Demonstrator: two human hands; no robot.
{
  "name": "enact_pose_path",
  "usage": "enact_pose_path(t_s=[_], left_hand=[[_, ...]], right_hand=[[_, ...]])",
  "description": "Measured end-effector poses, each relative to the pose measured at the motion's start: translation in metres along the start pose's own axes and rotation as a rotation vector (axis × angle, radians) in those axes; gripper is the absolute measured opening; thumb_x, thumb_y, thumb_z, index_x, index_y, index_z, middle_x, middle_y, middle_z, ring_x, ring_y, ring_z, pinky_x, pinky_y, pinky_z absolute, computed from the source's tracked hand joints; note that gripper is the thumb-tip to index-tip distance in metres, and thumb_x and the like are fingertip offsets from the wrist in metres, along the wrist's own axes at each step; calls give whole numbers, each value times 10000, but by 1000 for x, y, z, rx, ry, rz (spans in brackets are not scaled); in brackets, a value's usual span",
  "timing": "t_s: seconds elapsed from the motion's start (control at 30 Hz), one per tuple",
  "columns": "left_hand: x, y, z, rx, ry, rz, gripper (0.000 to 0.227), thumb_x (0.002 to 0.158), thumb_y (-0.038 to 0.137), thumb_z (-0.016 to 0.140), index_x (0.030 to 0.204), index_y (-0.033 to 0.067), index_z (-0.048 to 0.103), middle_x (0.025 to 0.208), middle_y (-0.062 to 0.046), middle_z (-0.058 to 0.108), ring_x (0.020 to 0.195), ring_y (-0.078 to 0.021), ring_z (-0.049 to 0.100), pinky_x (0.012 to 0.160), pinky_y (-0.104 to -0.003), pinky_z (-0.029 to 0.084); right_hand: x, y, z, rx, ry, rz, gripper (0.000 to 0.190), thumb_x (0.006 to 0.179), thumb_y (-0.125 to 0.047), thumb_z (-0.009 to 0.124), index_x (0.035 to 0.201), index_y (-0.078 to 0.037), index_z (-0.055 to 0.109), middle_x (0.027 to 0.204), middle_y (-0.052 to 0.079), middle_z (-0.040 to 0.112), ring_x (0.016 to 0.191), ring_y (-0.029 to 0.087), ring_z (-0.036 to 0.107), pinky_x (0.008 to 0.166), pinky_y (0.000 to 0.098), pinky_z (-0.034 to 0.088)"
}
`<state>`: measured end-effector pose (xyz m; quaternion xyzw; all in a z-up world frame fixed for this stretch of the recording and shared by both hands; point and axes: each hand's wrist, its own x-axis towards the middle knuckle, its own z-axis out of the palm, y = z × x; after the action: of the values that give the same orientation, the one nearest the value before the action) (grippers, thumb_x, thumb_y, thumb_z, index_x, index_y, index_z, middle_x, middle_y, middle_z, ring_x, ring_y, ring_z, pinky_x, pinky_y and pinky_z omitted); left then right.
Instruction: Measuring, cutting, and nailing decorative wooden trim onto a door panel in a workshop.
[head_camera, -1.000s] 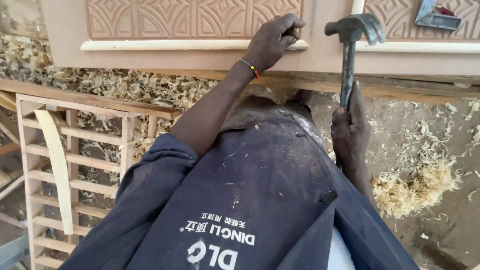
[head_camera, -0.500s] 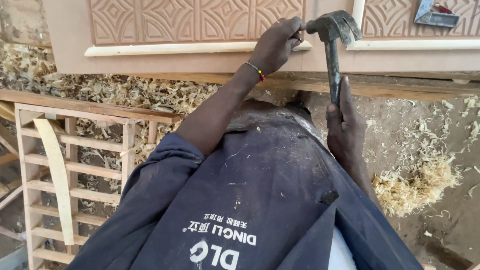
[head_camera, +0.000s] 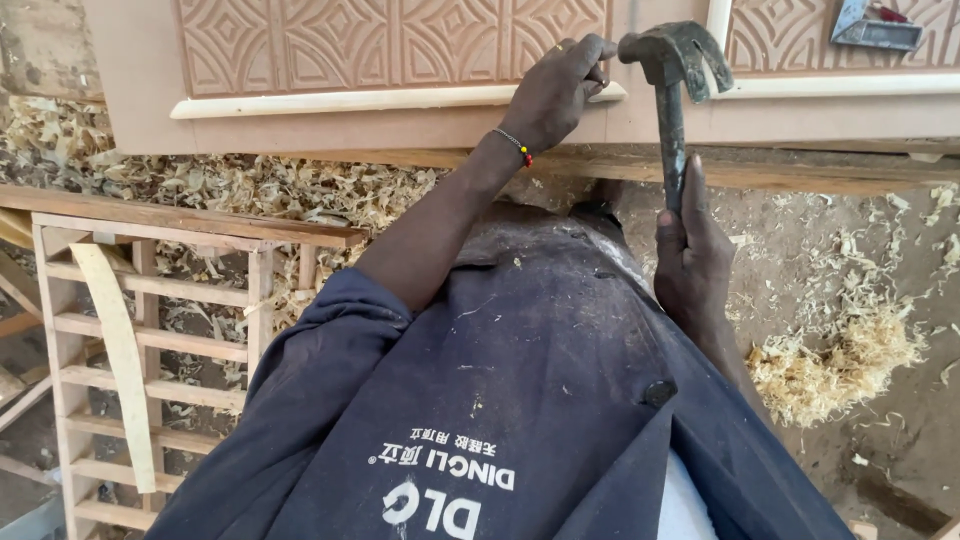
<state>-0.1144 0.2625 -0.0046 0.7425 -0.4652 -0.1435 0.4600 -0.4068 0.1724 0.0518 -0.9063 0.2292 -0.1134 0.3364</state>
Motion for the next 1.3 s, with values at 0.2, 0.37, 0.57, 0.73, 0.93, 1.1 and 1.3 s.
enact_pose_path(t_s=[0.2,0.37,0.57,0.73,0.93,1.1,1.3], left_hand=[[1,5,0,51,14,-22,266,923,-31,625,1129,128,569,817,-136,627,763,-299,588,544,-407,438],[0,10,-14,-41,-56,-36,346,876,-80,558,1172,94,598,850,-34,645,825,-279,543,617,-410,422],[-5,-1,-24,235,-116,-45,482,822,50,791,1244,89,563,1013,-95,689,915,-273,574,790,-419,487],[7,4,-31,270,-284,-110,426,883,63,755,1276,57,590,1159,-148,677,1046,-301,555,901,-424,485],[17,2,-41,318,-381,-19,453,866,116,786,1266,34,589,1098,-153,639,994,-314,556,863,-434,493],[17,-3,-42,255,-370,2,433,901,103,739,1288,12,567,1017,-153,592,962,-359,528,845,-489,473],[14,-6,-41,254,-371,-5,414,943,115,722,1310,7,563,1028,-151,595,987,-364,533,855,-476,465]], right_hand=[[14,-43,-12,25,-191,261,639,1140,-125,486,1683,-298,198,760,61,551,523,163,452,403,332,432],[19,-58,-23,117,-126,354,614,1127,-122,462,1676,-283,239,922,107,600,657,178,495,470,337,451],[38,-61,-43,197,-36,394,558,1129,-146,465,1666,-148,313,865,65,590,662,149,508,497,310,481],[59,-31,-52,70,-96,447,583,1098,-265,458,1662,-140,379,801,62,622,615,180,559,500,365,511],[85,4,-60,131,-173,417,599,1105,-261,473,1648,-24,384,831,115,611,649,205,553,519,361,459],[94,41,-67,196,-188,375,611,1103,-279,525,1634,7,421,964,128,624,712,185,548,611,359,466],[103,68,-72,237,-216,350,593,1101,-248,544,1631,-9,423,911,118,645,643,167,542,577,346,486]])
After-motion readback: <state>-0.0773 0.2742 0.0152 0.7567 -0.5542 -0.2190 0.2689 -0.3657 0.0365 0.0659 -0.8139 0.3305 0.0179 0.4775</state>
